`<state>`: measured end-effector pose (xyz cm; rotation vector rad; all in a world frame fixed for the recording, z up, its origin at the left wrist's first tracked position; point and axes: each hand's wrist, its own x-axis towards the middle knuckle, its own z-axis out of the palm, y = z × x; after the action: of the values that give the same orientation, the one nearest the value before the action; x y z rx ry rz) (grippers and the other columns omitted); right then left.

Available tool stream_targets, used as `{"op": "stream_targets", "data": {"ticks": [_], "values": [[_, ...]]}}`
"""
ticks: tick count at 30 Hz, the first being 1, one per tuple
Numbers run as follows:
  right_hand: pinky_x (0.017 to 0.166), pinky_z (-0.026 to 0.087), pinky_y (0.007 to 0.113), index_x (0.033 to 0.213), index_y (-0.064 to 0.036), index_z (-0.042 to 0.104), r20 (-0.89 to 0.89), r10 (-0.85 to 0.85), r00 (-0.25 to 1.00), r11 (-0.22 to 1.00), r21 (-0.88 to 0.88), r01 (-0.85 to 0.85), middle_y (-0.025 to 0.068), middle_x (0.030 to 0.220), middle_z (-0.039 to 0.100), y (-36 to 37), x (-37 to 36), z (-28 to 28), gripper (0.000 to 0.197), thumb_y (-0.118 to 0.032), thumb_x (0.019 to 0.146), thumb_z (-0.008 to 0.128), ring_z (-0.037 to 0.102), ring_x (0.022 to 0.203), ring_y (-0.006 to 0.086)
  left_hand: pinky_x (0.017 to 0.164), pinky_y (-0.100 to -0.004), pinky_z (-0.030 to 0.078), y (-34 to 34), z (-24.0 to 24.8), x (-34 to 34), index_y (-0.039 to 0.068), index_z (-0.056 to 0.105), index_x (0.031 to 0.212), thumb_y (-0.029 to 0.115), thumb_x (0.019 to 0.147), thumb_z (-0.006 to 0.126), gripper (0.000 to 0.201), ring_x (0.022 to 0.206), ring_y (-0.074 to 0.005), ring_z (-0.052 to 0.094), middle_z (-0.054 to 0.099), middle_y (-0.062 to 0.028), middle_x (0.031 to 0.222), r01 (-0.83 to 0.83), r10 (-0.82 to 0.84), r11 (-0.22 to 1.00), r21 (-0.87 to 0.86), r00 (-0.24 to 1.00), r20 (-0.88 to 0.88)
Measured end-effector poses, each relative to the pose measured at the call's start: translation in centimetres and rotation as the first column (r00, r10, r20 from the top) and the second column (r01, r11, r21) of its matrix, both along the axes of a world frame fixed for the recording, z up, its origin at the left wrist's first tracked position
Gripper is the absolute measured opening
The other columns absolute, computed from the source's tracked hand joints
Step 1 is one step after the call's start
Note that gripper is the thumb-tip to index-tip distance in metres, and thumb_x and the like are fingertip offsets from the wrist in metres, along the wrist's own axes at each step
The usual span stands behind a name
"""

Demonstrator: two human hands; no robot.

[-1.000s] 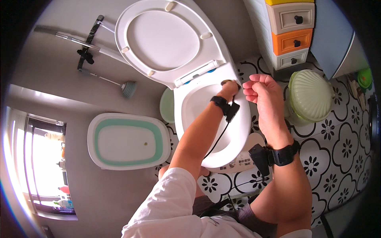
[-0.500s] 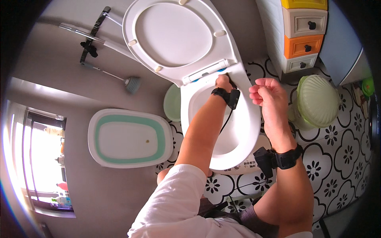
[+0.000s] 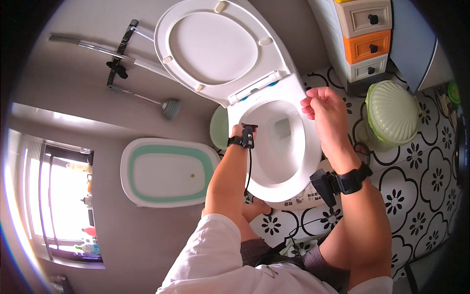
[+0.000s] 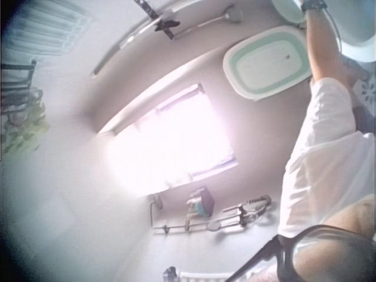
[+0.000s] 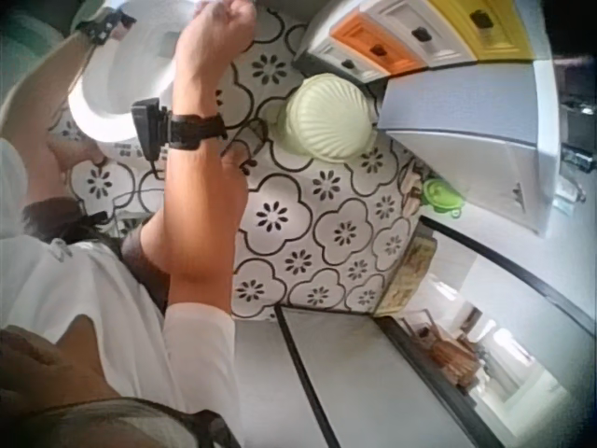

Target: The person wipes the exterior and interior rim of a toilet with a cloth, scrubbing different parts of the porcelain surfaces.

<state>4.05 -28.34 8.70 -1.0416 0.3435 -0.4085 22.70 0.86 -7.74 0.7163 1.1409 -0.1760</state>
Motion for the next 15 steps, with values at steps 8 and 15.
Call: {"op": "stream_targets", "data": {"ticks": [8,15], "values": [[0.064,0.051,0.026,0.091,0.0041,0.06,0.001,0.033,0.999,0.996,-0.078,-0.033,0.0095,0.076,0.065,1.9,0.1,0.2,0.012,-0.003,0.087,0.051,0.063,0.069,0.013,0.072,-0.0392,0.048,0.4,7.9,-1.7,-0.002,0.062,0.098,0.027,0.093,0.056,0.029,0.081,-0.0231,0.062,0.063,-0.0089,0.08,0.65,-0.861,-0.186,0.737,0.253,-0.441],[0.064,0.052,0.028,0.09,0.0041,0.061,0.023,0.027,0.999,0.996,-0.089,-0.024,0.0103,0.076,0.066,1.8,0.4,-0.1,0.013,-0.004,0.086,0.052,0.066,0.071,0.0156,0.091,-0.0391,0.046,1.3,10.4,-0.2,0.008,0.065,0.101,0.0,0.08,0.056,0.025,0.109,-0.0288,0.049,0.064,-0.0045,0.103,-0.322,-0.394,-0.858,0.401,-0.087,-0.915]]}}
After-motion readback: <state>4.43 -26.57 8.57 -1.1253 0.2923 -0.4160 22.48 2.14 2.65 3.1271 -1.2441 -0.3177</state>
